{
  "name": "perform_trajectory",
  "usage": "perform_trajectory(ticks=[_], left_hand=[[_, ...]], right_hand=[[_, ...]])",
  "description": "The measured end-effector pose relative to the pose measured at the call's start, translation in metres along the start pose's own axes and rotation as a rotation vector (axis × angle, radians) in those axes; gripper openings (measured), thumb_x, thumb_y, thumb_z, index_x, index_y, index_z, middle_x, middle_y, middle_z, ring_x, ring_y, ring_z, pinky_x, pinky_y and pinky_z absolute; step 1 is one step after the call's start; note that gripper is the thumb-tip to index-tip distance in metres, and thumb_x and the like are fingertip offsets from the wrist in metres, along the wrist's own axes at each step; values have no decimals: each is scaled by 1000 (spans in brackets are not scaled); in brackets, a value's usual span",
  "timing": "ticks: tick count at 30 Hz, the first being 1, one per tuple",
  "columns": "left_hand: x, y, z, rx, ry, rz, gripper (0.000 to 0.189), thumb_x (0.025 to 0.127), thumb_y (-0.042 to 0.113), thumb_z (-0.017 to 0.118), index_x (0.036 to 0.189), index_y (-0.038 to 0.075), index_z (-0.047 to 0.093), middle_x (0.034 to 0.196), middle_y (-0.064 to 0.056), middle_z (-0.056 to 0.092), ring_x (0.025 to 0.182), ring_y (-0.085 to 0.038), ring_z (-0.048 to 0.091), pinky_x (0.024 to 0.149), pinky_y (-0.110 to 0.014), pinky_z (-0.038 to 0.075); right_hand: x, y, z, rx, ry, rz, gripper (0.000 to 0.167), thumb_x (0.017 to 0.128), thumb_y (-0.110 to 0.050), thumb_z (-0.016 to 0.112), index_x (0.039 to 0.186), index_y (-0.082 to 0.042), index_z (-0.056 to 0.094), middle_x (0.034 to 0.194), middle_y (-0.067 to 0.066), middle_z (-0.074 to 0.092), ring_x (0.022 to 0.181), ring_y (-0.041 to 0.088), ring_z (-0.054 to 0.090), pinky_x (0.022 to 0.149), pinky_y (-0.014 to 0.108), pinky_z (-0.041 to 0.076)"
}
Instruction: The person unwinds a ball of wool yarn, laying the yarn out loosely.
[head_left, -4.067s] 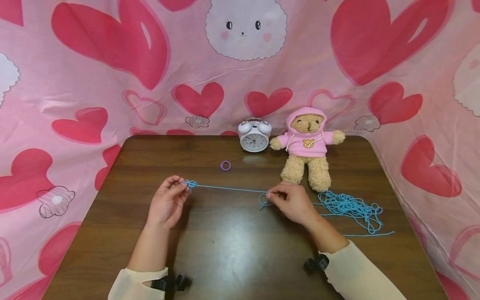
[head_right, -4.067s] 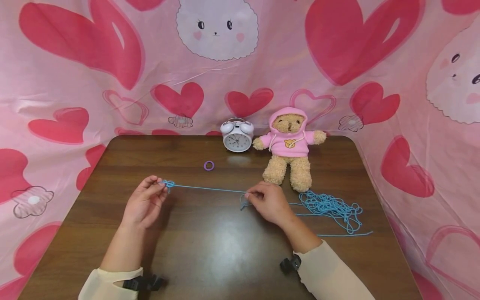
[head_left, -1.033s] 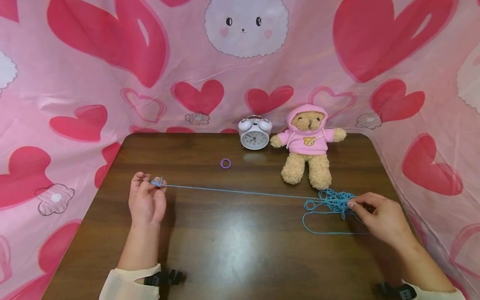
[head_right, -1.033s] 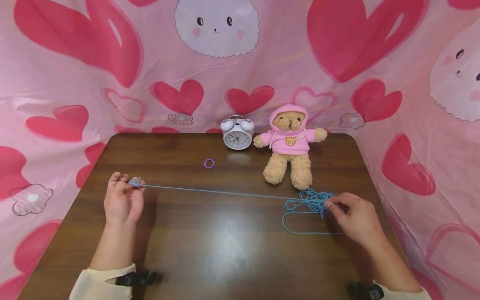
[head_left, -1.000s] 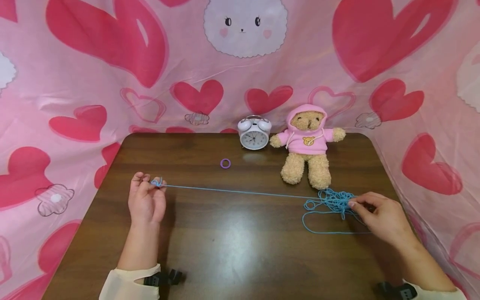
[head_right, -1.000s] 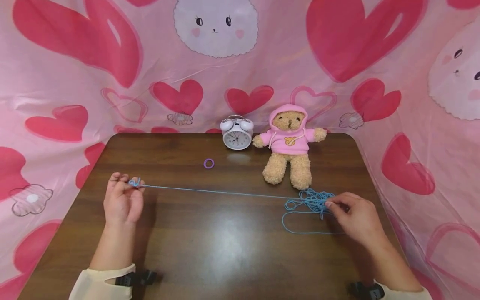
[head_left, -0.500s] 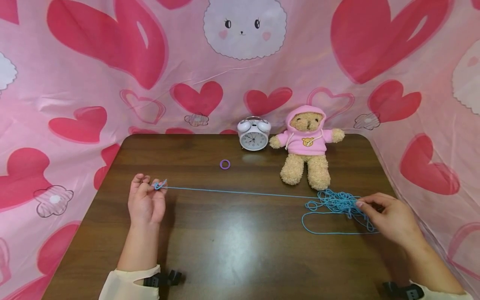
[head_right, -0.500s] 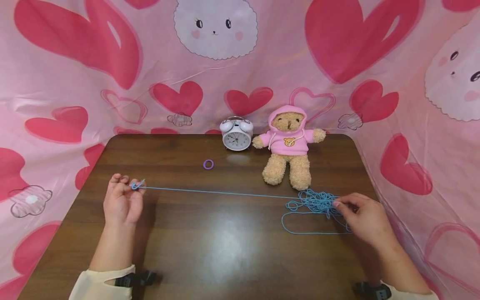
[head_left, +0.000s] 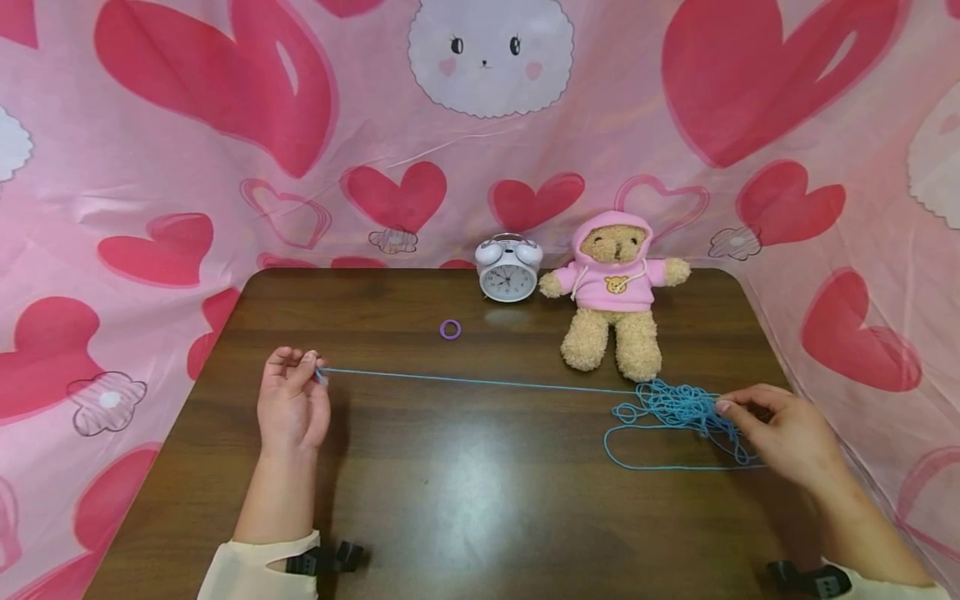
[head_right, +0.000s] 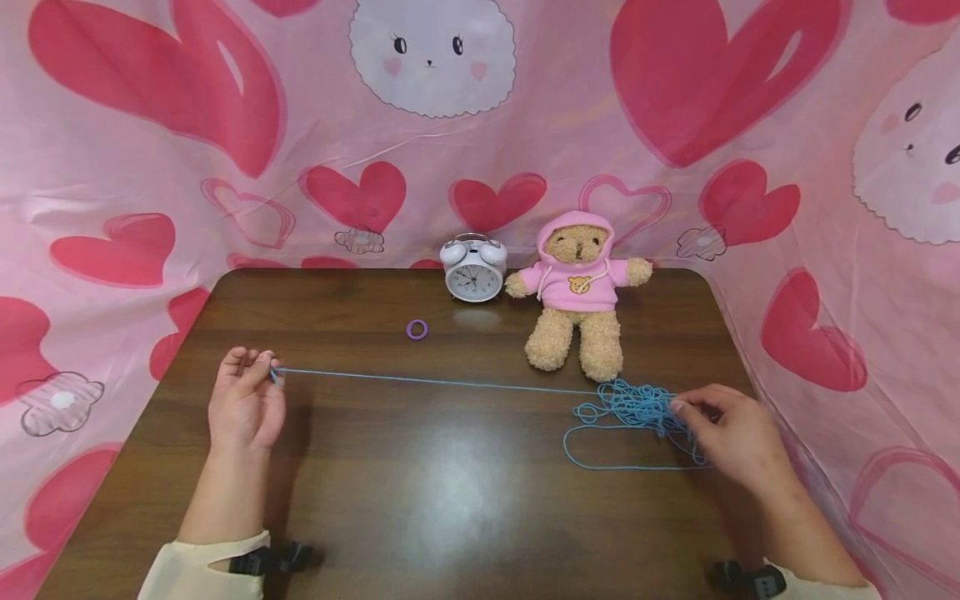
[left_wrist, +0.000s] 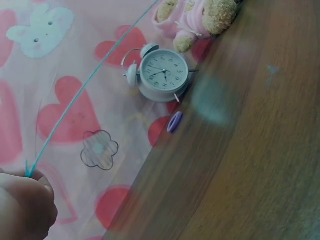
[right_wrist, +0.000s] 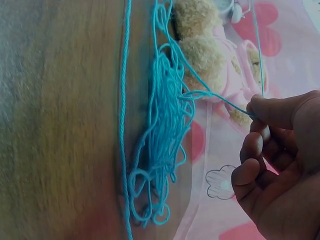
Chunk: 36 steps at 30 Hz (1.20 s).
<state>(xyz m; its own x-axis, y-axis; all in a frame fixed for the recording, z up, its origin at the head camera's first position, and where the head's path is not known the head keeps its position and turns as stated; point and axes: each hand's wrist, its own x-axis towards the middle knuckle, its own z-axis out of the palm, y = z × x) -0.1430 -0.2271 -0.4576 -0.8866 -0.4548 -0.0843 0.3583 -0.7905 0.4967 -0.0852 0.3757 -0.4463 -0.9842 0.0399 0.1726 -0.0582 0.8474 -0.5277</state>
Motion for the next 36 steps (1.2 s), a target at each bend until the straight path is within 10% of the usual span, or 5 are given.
perform_trajectory(ticks=[10,20,36], left_hand=[[3,8,-4,5,59,-91,22,92,-22,58,102,-2,54,97,-14,62,86,-29,71,82,-32,62],[-2,10,-15,210,-307,-347,34,99,-25,40,110,1,59,110,-12,64,107,-27,73,98,-32,56],[-1,17,-25,538,-369,-385,40,93,-25,54,118,6,55,115,-5,56,108,-25,73,95,-35,57]], right_hand=[[6,12,-5,0,-14,22,15,92,-20,80,98,-7,81,89,5,75,71,-6,49,56,19,41],[8,40,-6,-50,-35,57,23,95,-24,77,103,-3,79,98,21,76,75,-18,43,58,20,42],[16,56,-10,-86,-50,149,33,98,-29,70,106,3,76,90,21,75,72,0,52,56,26,42]])
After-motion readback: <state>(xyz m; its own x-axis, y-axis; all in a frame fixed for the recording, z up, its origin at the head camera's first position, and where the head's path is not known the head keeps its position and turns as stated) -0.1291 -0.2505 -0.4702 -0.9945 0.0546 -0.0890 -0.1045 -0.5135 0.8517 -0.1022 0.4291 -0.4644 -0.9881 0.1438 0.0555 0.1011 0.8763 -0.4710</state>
